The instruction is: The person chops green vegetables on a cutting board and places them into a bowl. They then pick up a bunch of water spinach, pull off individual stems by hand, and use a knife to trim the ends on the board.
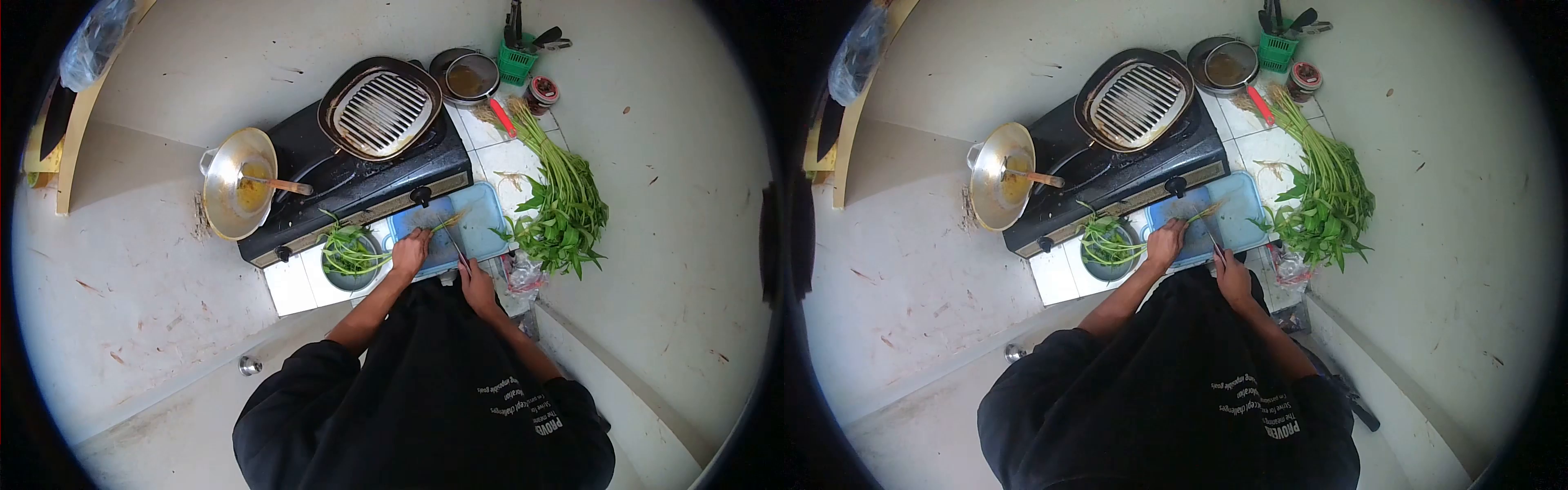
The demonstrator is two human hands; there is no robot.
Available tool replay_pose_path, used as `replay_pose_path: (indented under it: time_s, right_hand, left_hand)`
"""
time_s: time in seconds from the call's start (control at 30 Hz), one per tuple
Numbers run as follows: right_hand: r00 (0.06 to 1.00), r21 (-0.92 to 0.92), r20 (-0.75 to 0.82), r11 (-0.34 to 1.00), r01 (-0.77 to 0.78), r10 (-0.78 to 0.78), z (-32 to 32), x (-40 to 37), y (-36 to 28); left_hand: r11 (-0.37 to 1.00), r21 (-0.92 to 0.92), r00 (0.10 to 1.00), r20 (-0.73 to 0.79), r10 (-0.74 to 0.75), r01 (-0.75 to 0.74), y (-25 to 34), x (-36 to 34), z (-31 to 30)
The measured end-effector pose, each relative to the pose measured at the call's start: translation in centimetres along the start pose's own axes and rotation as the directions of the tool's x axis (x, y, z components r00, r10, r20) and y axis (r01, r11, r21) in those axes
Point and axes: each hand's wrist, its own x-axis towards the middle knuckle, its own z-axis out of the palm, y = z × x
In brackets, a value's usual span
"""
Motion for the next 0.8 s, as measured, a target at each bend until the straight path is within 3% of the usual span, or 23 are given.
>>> replay_pose_path:
  time_s: [0.2, 0.27, 0.53, 0.8]
  right_hand:
    - [1.0, -0.104, 0.013, 0.994, -0.023, 0.024, 0.2, 0.0, 0.1]
    - [0.998, -0.228, 0.027, 0.972, -0.054, 0.062, 0.8, 0.3, 0.4]
    - [0.997, -0.238, -0.007, 0.969, -0.071, 0.071, 2.2, 1.6, 0.4]
    - [0.995, -0.257, 0.033, 0.963, -0.084, 0.096, 1.7, 1.1, 0.7]
  left_hand:
    - [0.999, 0.037, 0.999, 0.029, 0.016, -0.017, -0.2, 0.0, 0.2]
    - [0.999, 0.05, 0.998, 0.055, 0.014, -0.017, -0.2, 0.0, 0.1]
    - [0.993, 0.095, 0.99, 0.123, 0.064, -0.076, -0.8, 0.2, 0.3]
    - [0.982, 0.139, 0.989, 0.094, 0.114, -0.127, -0.7, 0.1, 0.1]
